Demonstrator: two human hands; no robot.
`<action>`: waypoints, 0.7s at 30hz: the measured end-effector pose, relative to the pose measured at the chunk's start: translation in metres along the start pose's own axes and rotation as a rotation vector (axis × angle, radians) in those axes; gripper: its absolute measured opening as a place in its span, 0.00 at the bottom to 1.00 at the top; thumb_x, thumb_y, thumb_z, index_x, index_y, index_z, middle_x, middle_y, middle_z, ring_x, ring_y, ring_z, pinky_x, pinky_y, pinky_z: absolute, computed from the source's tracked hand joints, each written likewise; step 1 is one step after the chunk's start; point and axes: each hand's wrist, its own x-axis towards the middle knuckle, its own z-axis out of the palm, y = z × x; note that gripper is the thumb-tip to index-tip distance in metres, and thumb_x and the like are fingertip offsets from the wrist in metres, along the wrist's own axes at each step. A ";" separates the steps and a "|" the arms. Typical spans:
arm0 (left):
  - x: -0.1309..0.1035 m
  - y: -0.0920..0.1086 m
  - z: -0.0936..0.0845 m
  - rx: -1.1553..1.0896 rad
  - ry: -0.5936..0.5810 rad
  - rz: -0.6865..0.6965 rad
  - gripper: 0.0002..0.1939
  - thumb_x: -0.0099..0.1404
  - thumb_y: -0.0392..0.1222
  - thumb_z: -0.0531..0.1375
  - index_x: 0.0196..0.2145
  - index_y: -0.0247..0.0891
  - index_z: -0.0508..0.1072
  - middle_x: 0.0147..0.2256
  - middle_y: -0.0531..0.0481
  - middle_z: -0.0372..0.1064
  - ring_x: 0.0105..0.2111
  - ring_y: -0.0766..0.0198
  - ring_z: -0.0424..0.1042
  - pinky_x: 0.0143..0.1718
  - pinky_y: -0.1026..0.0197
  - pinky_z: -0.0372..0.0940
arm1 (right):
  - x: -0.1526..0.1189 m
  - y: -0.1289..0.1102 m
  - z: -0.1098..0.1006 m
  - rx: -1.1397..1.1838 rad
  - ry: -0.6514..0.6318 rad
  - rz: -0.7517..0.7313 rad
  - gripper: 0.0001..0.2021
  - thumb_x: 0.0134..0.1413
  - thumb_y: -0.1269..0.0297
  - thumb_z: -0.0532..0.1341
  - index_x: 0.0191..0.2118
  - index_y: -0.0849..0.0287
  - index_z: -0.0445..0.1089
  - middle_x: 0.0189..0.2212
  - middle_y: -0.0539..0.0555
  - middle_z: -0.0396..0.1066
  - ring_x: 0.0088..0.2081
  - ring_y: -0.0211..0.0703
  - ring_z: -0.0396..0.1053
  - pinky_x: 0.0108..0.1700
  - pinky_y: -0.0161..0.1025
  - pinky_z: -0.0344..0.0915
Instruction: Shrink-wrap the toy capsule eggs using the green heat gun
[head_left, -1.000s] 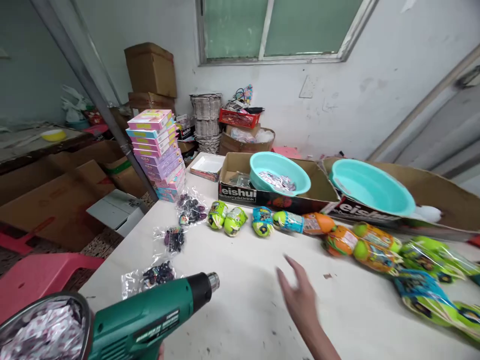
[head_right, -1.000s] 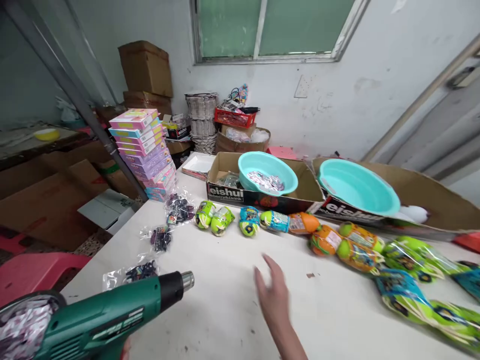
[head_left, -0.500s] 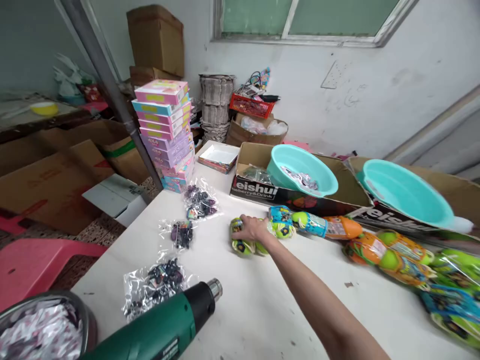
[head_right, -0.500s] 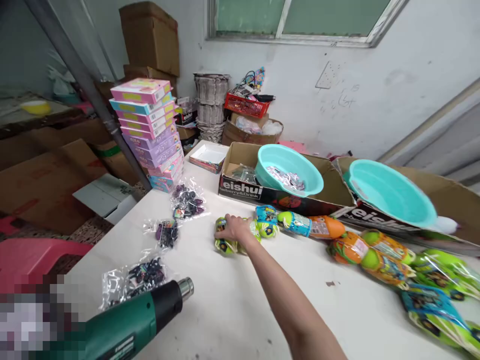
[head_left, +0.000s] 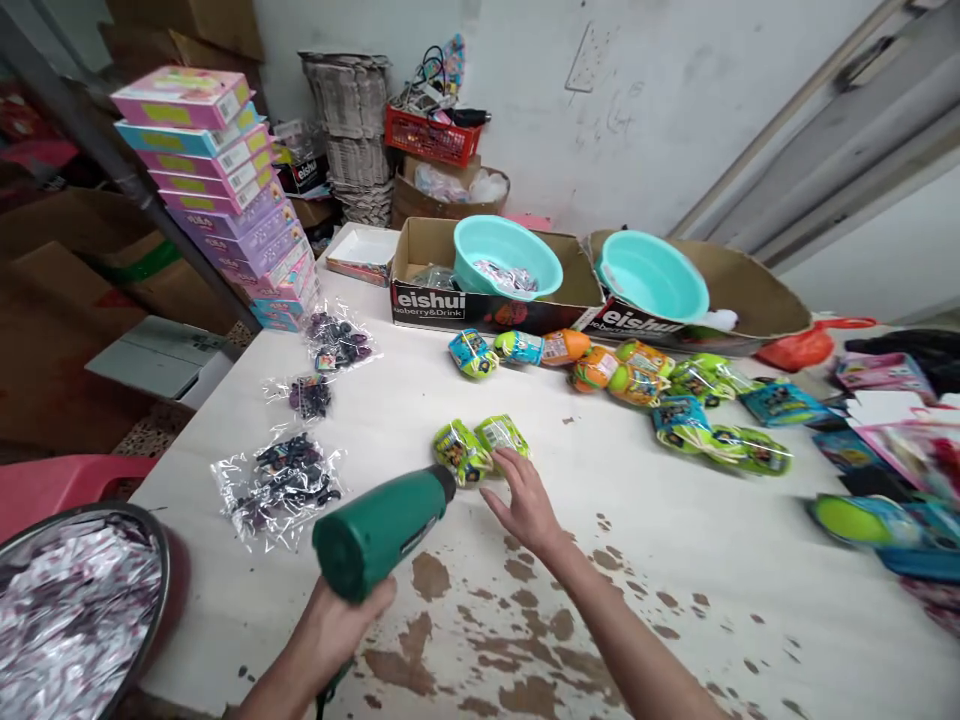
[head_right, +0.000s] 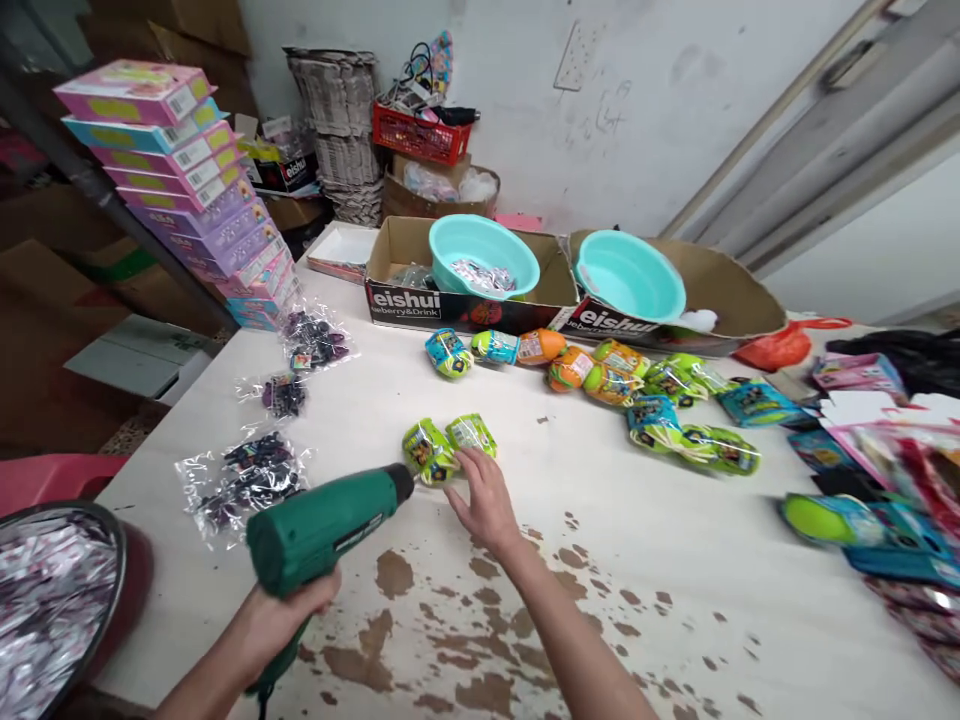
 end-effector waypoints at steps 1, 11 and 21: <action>0.007 0.007 0.003 0.016 0.003 0.032 0.09 0.53 0.44 0.61 0.20 0.39 0.68 0.19 0.55 0.65 0.25 0.61 0.66 0.32 0.60 0.62 | -0.006 -0.004 0.008 0.003 0.051 0.018 0.25 0.57 0.61 0.56 0.60 0.58 0.56 0.55 0.63 0.63 0.58 0.54 0.58 0.57 0.54 0.57; 0.044 0.042 -0.009 0.001 0.019 0.139 0.04 0.50 0.40 0.57 0.19 0.40 0.66 0.18 0.55 0.64 0.22 0.64 0.64 0.27 0.62 0.59 | 0.048 -0.027 0.027 -0.087 -0.058 0.464 0.15 0.53 0.69 0.55 0.48 0.59 0.68 0.44 0.60 0.69 0.39 0.49 0.69 0.37 0.41 0.65; 0.011 0.020 -0.054 0.011 -0.089 0.104 0.05 0.51 0.39 0.60 0.21 0.38 0.67 0.20 0.54 0.63 0.22 0.64 0.62 0.27 0.61 0.59 | 0.030 -0.021 0.038 -0.105 -0.017 -0.117 0.11 0.57 0.74 0.53 0.42 0.58 0.68 0.44 0.59 0.72 0.43 0.46 0.69 0.40 0.38 0.67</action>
